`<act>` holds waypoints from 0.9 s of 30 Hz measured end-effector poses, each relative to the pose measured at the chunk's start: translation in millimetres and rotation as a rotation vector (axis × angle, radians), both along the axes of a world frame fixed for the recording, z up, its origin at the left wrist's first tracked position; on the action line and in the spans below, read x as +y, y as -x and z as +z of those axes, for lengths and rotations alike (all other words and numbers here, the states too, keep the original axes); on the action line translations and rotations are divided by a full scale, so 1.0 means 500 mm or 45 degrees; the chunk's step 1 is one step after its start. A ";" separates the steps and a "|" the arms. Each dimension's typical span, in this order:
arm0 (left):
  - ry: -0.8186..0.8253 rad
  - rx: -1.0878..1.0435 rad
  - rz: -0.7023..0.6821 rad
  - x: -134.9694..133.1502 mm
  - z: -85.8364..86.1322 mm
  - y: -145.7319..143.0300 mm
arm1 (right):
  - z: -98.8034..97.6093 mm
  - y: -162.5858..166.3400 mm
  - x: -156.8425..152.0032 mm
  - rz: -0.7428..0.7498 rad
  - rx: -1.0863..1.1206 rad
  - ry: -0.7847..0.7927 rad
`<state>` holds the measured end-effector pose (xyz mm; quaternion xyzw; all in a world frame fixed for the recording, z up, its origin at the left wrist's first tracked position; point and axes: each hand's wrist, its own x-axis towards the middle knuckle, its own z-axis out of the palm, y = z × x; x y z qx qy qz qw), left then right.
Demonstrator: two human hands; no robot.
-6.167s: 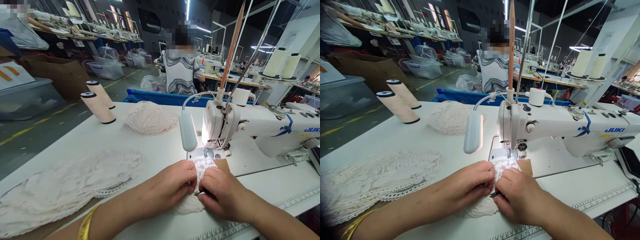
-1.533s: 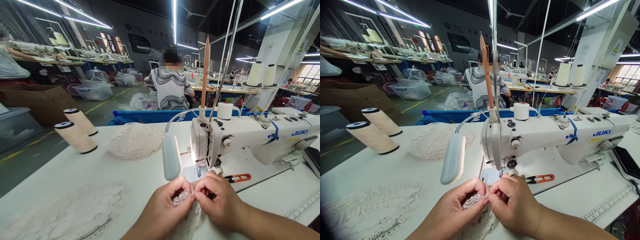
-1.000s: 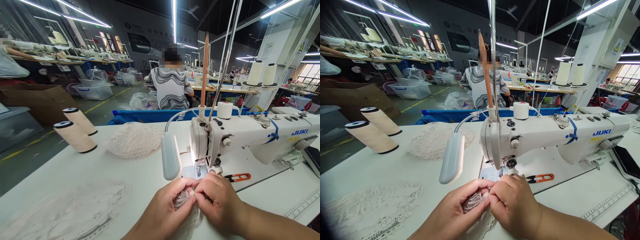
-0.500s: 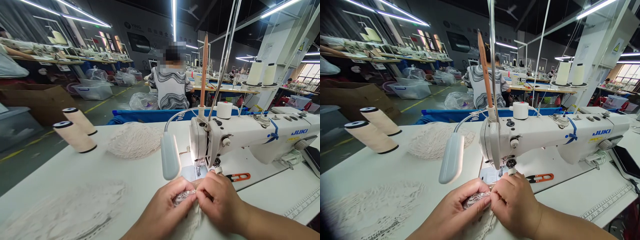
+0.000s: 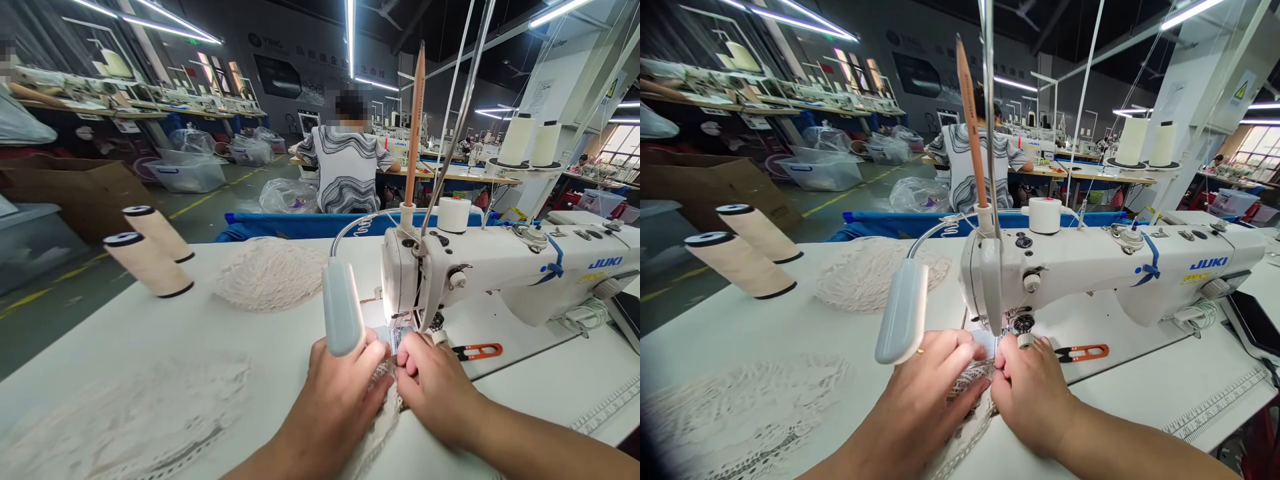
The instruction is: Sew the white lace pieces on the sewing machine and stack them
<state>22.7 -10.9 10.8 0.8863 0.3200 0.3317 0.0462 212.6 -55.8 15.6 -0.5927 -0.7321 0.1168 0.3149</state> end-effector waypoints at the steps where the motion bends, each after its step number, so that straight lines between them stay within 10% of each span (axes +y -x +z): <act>1: -0.103 -0.004 -0.060 -0.001 -0.001 0.000 | 0.000 -0.002 0.000 0.017 -0.001 -0.013; 14: -0.167 0.013 -0.261 -0.002 -0.013 0.009 | -0.007 -0.048 -0.003 0.262 -0.472 -0.502; 27: -0.040 0.001 -0.306 0.026 -0.007 0.005 | -0.014 -0.052 0.004 0.147 -0.640 -0.355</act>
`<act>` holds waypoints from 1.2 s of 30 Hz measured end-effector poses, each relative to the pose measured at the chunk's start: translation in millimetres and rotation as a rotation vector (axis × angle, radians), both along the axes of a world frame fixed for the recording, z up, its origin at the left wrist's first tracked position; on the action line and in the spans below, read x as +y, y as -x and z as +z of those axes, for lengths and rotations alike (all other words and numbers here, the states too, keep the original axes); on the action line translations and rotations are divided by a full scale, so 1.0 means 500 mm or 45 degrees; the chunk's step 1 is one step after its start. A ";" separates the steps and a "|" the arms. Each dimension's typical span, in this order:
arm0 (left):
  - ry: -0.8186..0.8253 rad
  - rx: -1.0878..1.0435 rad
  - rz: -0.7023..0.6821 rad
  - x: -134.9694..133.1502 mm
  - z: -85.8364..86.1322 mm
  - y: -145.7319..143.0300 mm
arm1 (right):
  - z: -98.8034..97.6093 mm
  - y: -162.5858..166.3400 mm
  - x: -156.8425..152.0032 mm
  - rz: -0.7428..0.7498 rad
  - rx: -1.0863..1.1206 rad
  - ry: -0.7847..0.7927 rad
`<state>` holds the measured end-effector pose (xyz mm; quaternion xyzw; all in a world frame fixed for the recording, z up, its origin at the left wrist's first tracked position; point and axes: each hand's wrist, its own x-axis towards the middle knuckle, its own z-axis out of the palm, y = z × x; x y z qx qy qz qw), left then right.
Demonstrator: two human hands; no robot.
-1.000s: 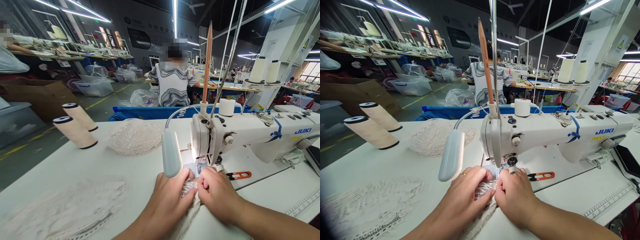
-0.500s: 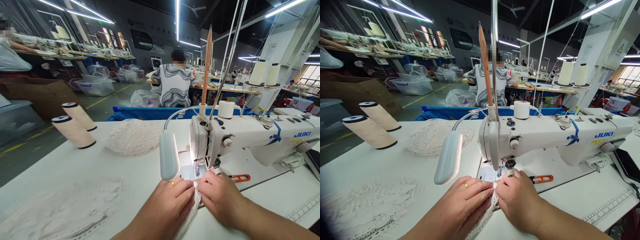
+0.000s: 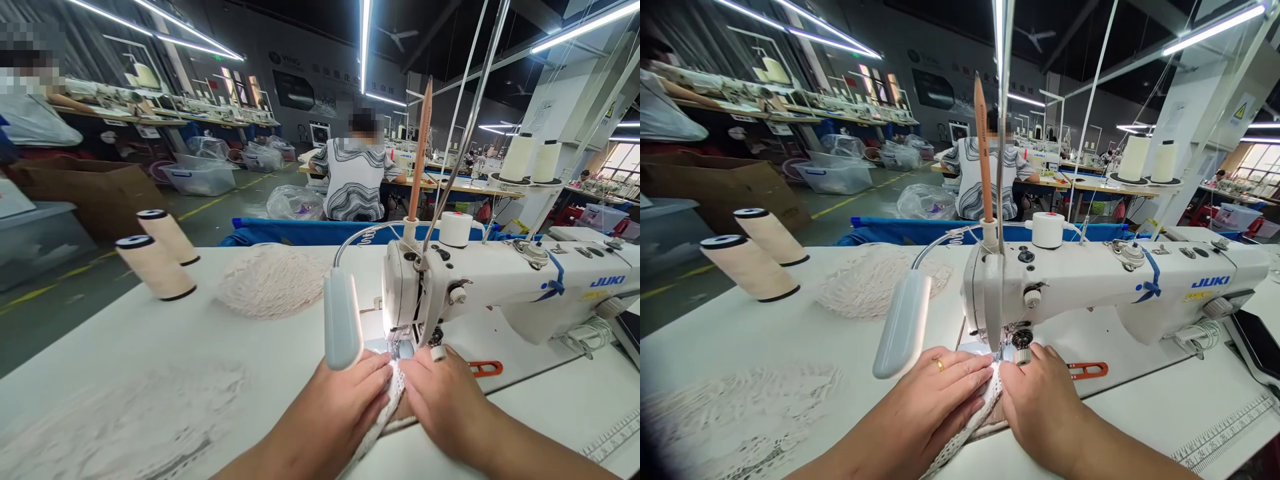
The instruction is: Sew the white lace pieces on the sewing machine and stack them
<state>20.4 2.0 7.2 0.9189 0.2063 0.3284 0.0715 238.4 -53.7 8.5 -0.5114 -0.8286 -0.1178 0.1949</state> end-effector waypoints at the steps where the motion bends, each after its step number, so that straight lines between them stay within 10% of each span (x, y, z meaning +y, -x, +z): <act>1: -0.007 -0.002 0.007 0.002 -0.003 0.000 | 0.001 0.001 0.000 -0.007 0.004 0.013; 36: 0.113 -0.032 0.106 -0.037 0.010 0.004 | 0.004 -0.002 0.004 0.120 0.225 0.147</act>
